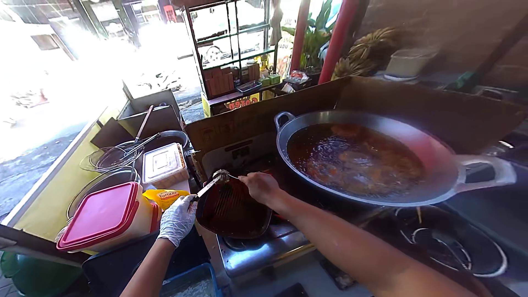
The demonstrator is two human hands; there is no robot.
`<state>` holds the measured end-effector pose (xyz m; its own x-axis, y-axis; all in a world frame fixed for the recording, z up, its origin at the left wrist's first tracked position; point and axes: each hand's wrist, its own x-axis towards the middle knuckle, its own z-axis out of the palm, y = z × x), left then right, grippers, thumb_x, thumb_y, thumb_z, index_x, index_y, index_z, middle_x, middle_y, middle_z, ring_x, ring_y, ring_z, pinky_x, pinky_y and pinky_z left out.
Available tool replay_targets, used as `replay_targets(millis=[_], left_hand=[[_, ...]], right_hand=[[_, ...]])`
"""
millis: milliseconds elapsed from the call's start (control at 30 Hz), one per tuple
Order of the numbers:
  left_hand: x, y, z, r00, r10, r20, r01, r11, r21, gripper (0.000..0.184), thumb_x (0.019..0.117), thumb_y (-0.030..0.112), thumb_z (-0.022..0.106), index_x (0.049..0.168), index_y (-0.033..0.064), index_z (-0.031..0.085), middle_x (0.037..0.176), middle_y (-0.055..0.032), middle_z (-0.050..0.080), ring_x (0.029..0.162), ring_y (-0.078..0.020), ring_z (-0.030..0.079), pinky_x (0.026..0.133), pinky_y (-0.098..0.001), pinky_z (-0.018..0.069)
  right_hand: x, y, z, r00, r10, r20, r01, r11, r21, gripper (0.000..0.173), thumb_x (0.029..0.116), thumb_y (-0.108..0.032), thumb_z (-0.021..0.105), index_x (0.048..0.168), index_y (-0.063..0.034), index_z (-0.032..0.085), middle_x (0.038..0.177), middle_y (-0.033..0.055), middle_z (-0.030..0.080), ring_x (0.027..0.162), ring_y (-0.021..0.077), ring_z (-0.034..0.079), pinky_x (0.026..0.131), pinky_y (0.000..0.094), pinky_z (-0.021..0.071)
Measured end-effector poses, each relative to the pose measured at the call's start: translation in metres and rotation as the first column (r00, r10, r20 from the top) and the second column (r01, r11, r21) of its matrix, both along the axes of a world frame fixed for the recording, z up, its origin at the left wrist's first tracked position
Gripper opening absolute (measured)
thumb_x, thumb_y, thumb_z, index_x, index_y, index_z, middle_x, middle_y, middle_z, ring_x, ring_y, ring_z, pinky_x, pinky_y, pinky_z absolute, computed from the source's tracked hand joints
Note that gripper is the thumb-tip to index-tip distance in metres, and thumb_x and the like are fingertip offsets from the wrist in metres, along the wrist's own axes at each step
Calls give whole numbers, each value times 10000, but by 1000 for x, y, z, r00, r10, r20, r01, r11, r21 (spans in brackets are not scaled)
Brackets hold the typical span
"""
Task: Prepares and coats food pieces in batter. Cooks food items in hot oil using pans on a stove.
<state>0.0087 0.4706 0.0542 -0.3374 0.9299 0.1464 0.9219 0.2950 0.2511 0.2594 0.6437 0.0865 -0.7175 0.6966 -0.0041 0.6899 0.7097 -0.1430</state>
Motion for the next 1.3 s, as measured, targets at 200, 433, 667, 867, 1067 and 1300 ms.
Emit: replay_targets(millis=[200,433,667,867,1067,1300], left_hand=[[3,4,9,996,89,7,-88,996,-28,361,1025,390,573,1349,251,649,1236,-48,714,1119,-256,694,974,-549,537],[2,10,12,988,110,-107,-127,978,-166,385,1053,395,526,1430,326,565,1141,-76,742,1038,-312,716,890,-562,555],[0,19,0,972,84,-219,-121,979,-164,483,1072,282,457,1554,295,436,1228,-168,647,1129,-347,654,892,-519,571],[3,27,0,960,107,-258,-151,976,-157,500,1073,260,441,1571,283,405,1283,-187,626,1147,-367,652,881,-529,579],[17,37,6,958,133,-252,-184,964,-191,539,1072,278,461,1599,315,354,1305,-201,606,1143,-380,647,868,-532,580],[13,38,6,961,106,-255,-160,966,-201,545,1068,286,468,1600,319,352,1330,-179,599,1143,-353,652,873,-514,582]], right_hand=[[-4,1,-3,1000,-24,-16,24,1000,-2,456,1025,-63,481,1403,-258,646,1108,103,720,1045,292,705,833,497,594],[-9,5,-7,995,-67,-69,60,993,-98,422,1037,-101,477,1378,-266,664,1169,84,731,1099,286,705,881,531,592],[-11,5,0,992,-88,-88,71,982,-177,423,1053,-126,453,1395,-273,654,1216,73,725,1145,277,691,925,535,577],[-11,4,2,992,-99,-80,85,982,-167,422,1055,-129,455,1395,-280,654,1209,65,727,1123,271,700,902,529,586],[-8,3,2,992,-109,-61,98,982,-162,404,1055,-134,459,1382,-259,660,1202,75,727,1117,273,702,896,523,588],[-3,5,-1,992,-102,-70,89,981,-172,398,1048,-127,475,1380,-253,657,1218,81,722,1144,284,693,923,537,580]])
